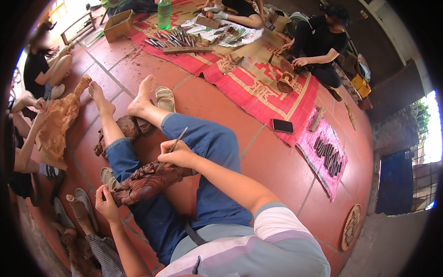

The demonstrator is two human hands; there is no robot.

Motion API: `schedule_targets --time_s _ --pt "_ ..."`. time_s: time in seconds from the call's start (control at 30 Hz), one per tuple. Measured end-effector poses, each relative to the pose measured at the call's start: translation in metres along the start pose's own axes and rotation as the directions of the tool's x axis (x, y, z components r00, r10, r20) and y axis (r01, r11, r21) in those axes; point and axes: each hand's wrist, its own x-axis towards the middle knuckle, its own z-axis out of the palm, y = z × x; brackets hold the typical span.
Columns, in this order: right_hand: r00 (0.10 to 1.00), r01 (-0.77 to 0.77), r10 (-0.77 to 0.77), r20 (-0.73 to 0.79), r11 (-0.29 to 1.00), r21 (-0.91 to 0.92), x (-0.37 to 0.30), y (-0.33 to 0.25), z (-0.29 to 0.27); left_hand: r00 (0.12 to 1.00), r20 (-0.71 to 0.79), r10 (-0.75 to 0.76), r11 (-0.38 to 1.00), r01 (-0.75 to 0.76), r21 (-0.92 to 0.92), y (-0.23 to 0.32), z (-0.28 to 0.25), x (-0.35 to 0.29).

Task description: The person is carving a piece of wood using a chisel. They are sitting on the floor with their legs crossed, holding the wood between their feet and using the chisel to shape it.

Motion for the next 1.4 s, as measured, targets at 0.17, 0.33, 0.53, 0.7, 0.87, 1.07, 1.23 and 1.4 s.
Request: schedule_targets --time_s 0.17,0.33,0.53,0.7,0.87,1.07,1.23,1.4 --pt "0.995 -0.094 0.094 0.029 0.996 0.000 -0.007 -0.001 -0.028 1.000 -0.010 0.026 0.998 -0.027 -0.050 -0.012 0.000 -0.002" --pt "0.987 -0.147 0.097 0.130 0.875 0.461 -0.011 0.003 -0.009 0.999 0.025 0.023 0.999 -0.023 0.023 0.006 0.001 -0.002" --pt "0.999 -0.048 0.045 0.031 0.994 0.098 -0.015 0.018 -0.028 0.998 -0.004 0.062 0.997 -0.062 -0.056 -0.016 -0.004 -0.006" --pt "0.999 -0.042 0.039 0.029 0.991 0.131 -0.007 0.004 -0.009 1.000 0.000 0.024 1.000 -0.024 -0.011 0.002 -0.001 -0.001" --pt "0.985 -0.172 0.169 0.046 0.981 0.087 -0.012 0.006 -0.020 1.000 0.011 -0.008 1.000 0.008 0.000 -0.004 -0.005 -0.009" --pt "0.990 -0.140 0.139 0.022 0.981 0.131 -0.010 -0.005 -0.016 1.000 0.003 -0.001 1.000 0.001 0.000 0.001 0.000 -0.005" --pt "0.985 -0.157 0.144 0.091 0.976 0.151 -0.012 0.010 -0.019 0.999 0.021 -0.025 1.000 0.024 0.006 0.001 -0.004 -0.006" --pt "0.984 -0.178 0.179 0.019 0.984 -0.028 -0.013 -0.004 -0.035 1.000 0.005 -0.014 1.000 0.014 -0.001 0.006 -0.002 -0.007"
